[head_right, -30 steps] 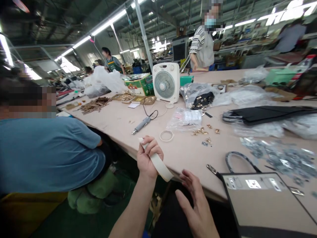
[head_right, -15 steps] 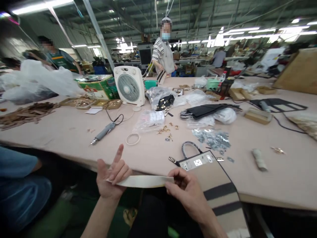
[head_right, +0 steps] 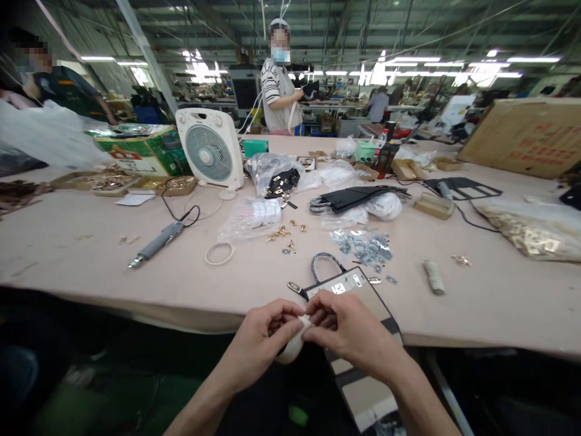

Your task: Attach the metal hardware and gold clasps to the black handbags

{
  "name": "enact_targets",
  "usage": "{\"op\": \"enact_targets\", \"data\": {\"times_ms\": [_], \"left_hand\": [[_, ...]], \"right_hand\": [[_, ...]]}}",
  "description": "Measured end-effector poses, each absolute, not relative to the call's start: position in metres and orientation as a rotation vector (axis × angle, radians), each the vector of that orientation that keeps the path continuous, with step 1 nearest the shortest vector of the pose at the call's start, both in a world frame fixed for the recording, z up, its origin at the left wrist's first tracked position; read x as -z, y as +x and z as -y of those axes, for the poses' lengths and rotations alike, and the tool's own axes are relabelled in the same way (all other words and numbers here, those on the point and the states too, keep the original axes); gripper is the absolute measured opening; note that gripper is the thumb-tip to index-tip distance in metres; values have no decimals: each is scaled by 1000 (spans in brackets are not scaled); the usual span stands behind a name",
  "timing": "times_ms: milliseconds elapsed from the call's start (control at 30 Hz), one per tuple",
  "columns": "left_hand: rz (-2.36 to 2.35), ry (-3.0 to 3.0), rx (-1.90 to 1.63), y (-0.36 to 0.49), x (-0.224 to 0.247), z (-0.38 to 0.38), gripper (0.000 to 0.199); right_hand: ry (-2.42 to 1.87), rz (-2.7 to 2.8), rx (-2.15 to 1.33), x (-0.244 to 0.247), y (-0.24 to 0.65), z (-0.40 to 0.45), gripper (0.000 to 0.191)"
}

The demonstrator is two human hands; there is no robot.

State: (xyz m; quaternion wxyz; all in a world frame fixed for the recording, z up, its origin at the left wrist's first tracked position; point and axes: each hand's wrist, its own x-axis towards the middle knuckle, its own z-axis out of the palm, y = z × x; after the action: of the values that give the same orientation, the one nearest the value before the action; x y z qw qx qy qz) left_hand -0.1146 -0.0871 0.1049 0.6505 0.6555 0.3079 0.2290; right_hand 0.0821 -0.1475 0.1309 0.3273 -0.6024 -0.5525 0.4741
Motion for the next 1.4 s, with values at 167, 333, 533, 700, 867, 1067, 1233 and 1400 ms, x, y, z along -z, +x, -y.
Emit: {"op": "enact_targets", "data": {"times_ms": [167,333,533,700,867,1067,1233,1400], "left_hand": [[-639,1341,-512,-104,-81,89,35],[-596,1262,-484,-100,-77,89,36],[-726,1216,-534,-104,-77,84,35],[-726,1179,-557,-107,-79,81,33],[-719,1197,-516,-106,-83,81,34],[-712,1178,-495,-105,-83,82,35],[-700,989,-492,-100,-80,85,39],[-682,694,-486,-91,-80,91,39]], "right_hand": [[-1581,1351,-1210,-121,90,159,38],[-1606,1435,-1153,-122,91,161,44],[-1616,1451,-1032,-124,99,163,48],[-1585,1552,-800,-115,102,164,22],[-1482,1600,-807,-107,96,158,19],[-1488,1662,-884,-109,93,156,17],[-1435,1737,-699,-99,85,162,12],[-1400,1735,-370,-77,76,166,17]]}}
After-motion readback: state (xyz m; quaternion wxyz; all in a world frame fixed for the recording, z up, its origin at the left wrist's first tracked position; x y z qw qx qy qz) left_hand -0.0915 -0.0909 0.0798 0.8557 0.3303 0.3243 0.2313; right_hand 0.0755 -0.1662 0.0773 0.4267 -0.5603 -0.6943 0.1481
